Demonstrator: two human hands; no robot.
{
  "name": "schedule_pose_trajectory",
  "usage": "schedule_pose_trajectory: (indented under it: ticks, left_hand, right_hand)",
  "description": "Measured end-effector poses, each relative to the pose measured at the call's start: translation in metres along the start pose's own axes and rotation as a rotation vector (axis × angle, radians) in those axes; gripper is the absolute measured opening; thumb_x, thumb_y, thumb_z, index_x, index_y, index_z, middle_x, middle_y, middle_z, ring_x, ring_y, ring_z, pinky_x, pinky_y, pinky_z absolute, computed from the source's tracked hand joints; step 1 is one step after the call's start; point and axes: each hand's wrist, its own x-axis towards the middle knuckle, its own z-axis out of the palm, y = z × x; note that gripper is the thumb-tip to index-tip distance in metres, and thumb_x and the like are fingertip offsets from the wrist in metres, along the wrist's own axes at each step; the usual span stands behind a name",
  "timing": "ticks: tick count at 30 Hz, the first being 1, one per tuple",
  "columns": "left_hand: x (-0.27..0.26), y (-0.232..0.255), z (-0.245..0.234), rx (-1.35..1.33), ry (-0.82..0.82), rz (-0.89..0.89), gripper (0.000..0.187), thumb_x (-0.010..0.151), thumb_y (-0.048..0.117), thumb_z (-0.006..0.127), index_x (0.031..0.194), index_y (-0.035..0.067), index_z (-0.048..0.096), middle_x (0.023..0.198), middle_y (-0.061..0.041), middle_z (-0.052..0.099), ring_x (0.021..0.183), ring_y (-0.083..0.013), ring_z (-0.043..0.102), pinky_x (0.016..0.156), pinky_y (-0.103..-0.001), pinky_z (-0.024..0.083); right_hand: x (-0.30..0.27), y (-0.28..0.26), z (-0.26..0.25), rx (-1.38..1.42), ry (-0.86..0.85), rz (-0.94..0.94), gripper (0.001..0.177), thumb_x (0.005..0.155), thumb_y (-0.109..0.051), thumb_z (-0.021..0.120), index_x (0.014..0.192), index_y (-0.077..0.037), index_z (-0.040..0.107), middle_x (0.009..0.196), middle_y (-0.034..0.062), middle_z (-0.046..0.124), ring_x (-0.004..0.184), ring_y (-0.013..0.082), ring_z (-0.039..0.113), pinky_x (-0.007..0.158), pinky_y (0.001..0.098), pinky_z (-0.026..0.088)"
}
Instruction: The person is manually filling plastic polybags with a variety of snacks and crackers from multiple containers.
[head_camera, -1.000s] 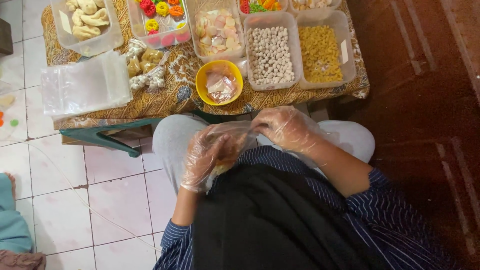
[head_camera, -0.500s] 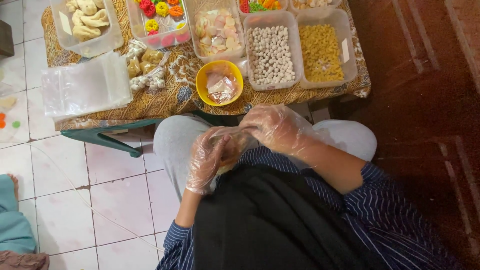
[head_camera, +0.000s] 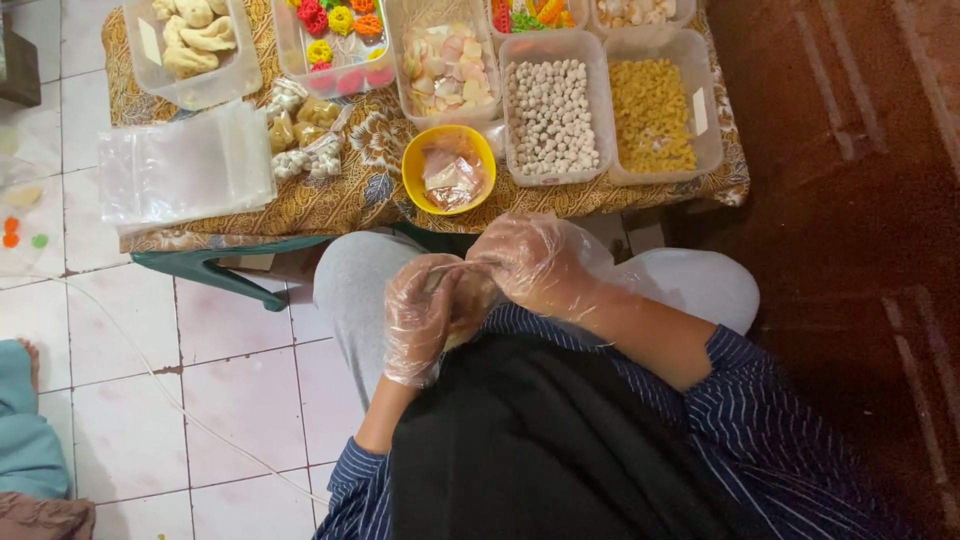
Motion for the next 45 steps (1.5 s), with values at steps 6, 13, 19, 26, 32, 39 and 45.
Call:
schedule_pose_trajectory:
  ticks: [6, 13, 19, 26, 32, 39, 45]
  left_hand:
    - [0.007, 0.006, -0.016, -0.097, -0.007, 0.136, 0.005, 0.088, 0.013, 0.08, 0.085, 0.01, 0.077, 0.079, -0.01, 0.073, 0.079, -0.0335, 0.072, 0.076, -0.041, 0.057]
    - [-0.001, -0.008, -0.038, -0.134, 0.03, -0.053, 0.022, 0.097, 0.021, 0.07, 0.08, 0.009, 0.075, 0.074, -0.01, 0.07, 0.074, -0.0344, 0.071, 0.074, -0.04, 0.056]
    - [-0.054, -0.125, -0.114, -0.055, 0.319, -0.283, 0.029, 0.109, 0.024, 0.057, 0.091, 0.01, 0.074, 0.091, -0.011, 0.071, 0.094, -0.0258, 0.065, 0.1, -0.038, 0.046]
    - [-0.013, -0.124, -0.286, 0.243, 1.013, 0.101, 0.03, 0.112, 0.017, 0.056, 0.09, -0.003, 0.059, 0.084, -0.016, 0.058, 0.079, -0.0266, 0.056, 0.076, -0.043, 0.045]
    - [0.026, -0.257, -0.362, -0.17, 1.171, 0.007, 0.014, 0.094, -0.004, 0.054, 0.084, 0.003, 0.06, 0.084, -0.017, 0.067, 0.081, -0.0302, 0.068, 0.08, -0.048, 0.061]
    - [0.043, -0.267, -0.306, -0.551, 1.289, -0.293, 0.023, 0.097, 0.011, 0.063, 0.12, 0.01, 0.062, 0.102, -0.014, 0.074, 0.098, -0.0254, 0.078, 0.091, -0.045, 0.072]
    - [0.065, -0.197, -0.283, -0.463, 1.083, -0.089, 0.013, 0.097, 0.017, 0.067, 0.098, 0.009, 0.058, 0.1, -0.017, 0.07, 0.095, -0.0293, 0.073, 0.084, -0.041, 0.068]
  right_hand:
    - [0.002, 0.012, 0.022, -0.142, 0.076, -0.076, 0.013, 0.096, -0.031, 0.062, 0.089, -0.025, 0.071, 0.083, -0.0103, 0.068, 0.088, 0.0083, 0.065, 0.088, 0.0236, 0.051]
    - [0.002, 0.033, 0.045, -0.281, 0.157, -0.148, 0.016, 0.094, -0.049, 0.067, 0.088, -0.034, 0.071, 0.085, -0.019, 0.069, 0.088, 0.002, 0.066, 0.08, 0.0198, 0.052]
    - [-0.013, 0.051, 0.04, -0.188, 0.204, -0.044, 0.008, 0.092, -0.035, 0.074, 0.087, -0.028, 0.072, 0.085, -0.013, 0.071, 0.084, 0.0089, 0.07, 0.074, 0.0242, 0.054]
    - [0.002, 0.022, 0.011, 0.013, 0.279, 0.048, 0.006, 0.096, -0.01, 0.073, 0.09, -0.008, 0.074, 0.091, 0.0014, 0.076, 0.083, 0.0157, 0.071, 0.081, 0.0317, 0.053]
    - [0.011, 0.033, 0.037, -0.067, 0.209, 0.203, 0.01, 0.092, -0.025, 0.078, 0.089, -0.017, 0.074, 0.09, -0.0053, 0.077, 0.08, 0.0151, 0.072, 0.077, 0.0323, 0.052]
    - [0.008, 0.049, 0.043, -0.038, 0.191, 0.126, 0.008, 0.09, -0.021, 0.078, 0.088, -0.014, 0.075, 0.089, -0.0038, 0.077, 0.077, 0.0145, 0.072, 0.075, 0.0317, 0.053]
    - [-0.002, 0.058, 0.034, -0.05, 0.25, 0.089, 0.01, 0.089, -0.02, 0.08, 0.086, -0.014, 0.074, 0.087, -0.0038, 0.076, 0.075, 0.0141, 0.071, 0.071, 0.0311, 0.053]
